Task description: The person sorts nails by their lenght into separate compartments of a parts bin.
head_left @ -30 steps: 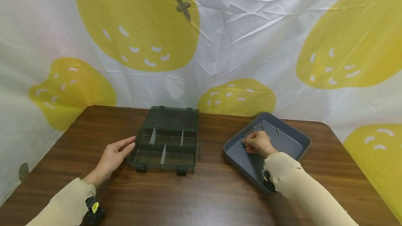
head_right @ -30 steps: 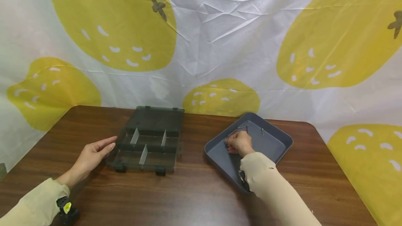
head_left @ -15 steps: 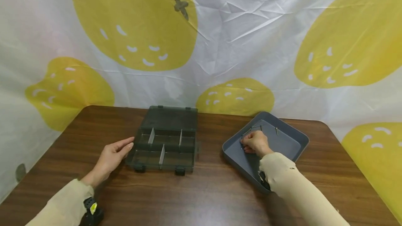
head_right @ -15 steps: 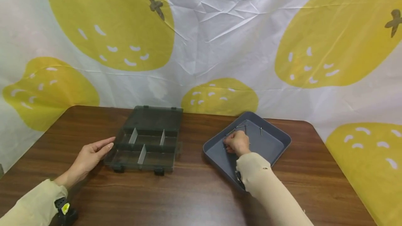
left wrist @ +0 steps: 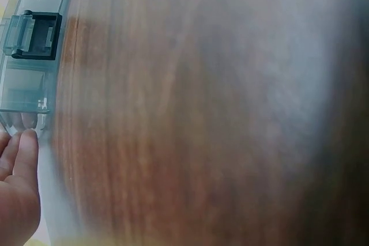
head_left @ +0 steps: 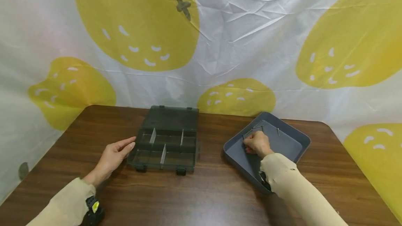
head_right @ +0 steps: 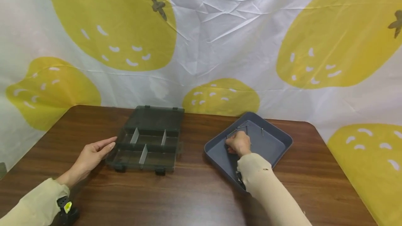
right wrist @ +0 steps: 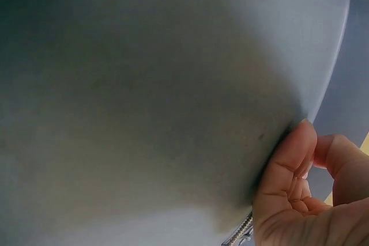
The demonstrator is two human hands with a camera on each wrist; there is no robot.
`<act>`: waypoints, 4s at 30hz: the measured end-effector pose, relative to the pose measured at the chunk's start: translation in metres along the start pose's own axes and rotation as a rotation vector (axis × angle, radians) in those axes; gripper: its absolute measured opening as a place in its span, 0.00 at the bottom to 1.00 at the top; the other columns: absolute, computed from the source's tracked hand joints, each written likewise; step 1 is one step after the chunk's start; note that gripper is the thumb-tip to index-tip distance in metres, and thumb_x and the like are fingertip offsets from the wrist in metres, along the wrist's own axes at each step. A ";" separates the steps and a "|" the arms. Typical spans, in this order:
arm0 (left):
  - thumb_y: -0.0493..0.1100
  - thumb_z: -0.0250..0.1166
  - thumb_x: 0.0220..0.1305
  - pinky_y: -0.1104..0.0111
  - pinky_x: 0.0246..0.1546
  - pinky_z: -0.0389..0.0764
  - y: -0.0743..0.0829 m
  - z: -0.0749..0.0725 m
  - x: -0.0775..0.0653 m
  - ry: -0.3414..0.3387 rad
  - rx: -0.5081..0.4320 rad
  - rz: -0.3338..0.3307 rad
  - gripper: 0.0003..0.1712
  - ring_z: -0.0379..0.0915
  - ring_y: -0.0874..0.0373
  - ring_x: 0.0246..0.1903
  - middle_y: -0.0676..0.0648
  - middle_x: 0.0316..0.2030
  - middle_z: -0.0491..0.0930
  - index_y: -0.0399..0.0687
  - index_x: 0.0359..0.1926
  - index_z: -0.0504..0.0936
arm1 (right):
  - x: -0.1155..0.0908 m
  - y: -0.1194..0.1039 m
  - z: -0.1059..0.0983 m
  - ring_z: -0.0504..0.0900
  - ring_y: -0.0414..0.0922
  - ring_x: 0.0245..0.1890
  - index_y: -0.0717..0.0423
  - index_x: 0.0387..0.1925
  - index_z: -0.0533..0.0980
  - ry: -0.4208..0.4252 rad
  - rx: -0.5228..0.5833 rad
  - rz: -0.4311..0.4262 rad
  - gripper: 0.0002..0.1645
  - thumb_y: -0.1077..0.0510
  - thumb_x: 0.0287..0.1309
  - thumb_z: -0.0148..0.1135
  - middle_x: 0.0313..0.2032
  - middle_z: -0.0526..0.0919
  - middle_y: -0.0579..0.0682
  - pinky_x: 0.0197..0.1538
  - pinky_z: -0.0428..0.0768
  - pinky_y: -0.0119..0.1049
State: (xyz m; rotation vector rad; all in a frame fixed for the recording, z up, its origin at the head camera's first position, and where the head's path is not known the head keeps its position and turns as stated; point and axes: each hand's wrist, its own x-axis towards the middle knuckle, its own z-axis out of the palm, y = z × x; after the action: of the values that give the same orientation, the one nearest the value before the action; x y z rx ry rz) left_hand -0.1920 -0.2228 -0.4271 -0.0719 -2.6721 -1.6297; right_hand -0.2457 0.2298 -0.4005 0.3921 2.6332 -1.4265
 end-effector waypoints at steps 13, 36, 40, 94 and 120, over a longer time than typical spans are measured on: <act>0.50 0.53 0.70 0.77 0.44 0.77 0.000 0.000 0.002 0.004 -0.026 -0.020 0.28 0.67 0.48 0.58 0.38 0.61 0.69 0.38 0.64 0.69 | -0.001 -0.002 -0.010 0.76 0.36 0.14 0.69 0.28 0.72 -0.121 0.118 0.020 0.04 0.69 0.55 0.52 0.14 0.73 0.45 0.23 0.81 0.29; 0.51 0.53 0.70 0.75 0.45 0.78 0.000 0.001 0.001 0.014 -0.027 -0.031 0.28 0.67 0.48 0.58 0.38 0.62 0.69 0.39 0.64 0.68 | -0.028 -0.074 0.032 0.74 0.33 0.17 0.68 0.36 0.71 -0.254 0.432 -0.071 0.05 0.67 0.62 0.49 0.19 0.72 0.43 0.25 0.78 0.22; 0.50 0.53 0.71 0.74 0.46 0.78 0.001 0.001 0.001 0.017 -0.025 -0.029 0.27 0.67 0.48 0.58 0.38 0.61 0.69 0.38 0.64 0.69 | -0.033 -0.087 0.057 0.74 0.34 0.18 0.69 0.36 0.72 -0.272 0.459 -0.107 0.07 0.68 0.62 0.49 0.21 0.72 0.43 0.25 0.78 0.23; 0.49 0.54 0.70 0.76 0.43 0.78 0.002 0.003 -0.003 0.046 -0.027 -0.054 0.26 0.71 0.76 0.44 0.39 0.59 0.72 0.40 0.63 0.71 | -0.034 -0.118 0.163 0.61 0.35 0.10 0.67 0.29 0.84 -0.238 0.101 -0.343 0.08 0.65 0.55 0.61 0.34 0.86 0.58 0.16 0.62 0.25; 0.49 0.52 0.71 0.51 0.60 0.69 0.002 0.008 -0.006 0.078 0.020 0.002 0.26 0.63 0.44 0.63 0.38 0.61 0.69 0.38 0.63 0.70 | -0.031 -0.114 0.159 0.65 0.37 0.13 0.68 0.33 0.82 -0.300 0.210 -0.301 0.10 0.63 0.58 0.62 0.24 0.80 0.51 0.20 0.67 0.29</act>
State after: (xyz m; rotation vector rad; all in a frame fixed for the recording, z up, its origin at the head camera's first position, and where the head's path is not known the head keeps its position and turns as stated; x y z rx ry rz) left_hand -0.1857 -0.2148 -0.4296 -0.0101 -2.6291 -1.5713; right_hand -0.2506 0.0320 -0.3888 -0.1992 2.3797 -1.7016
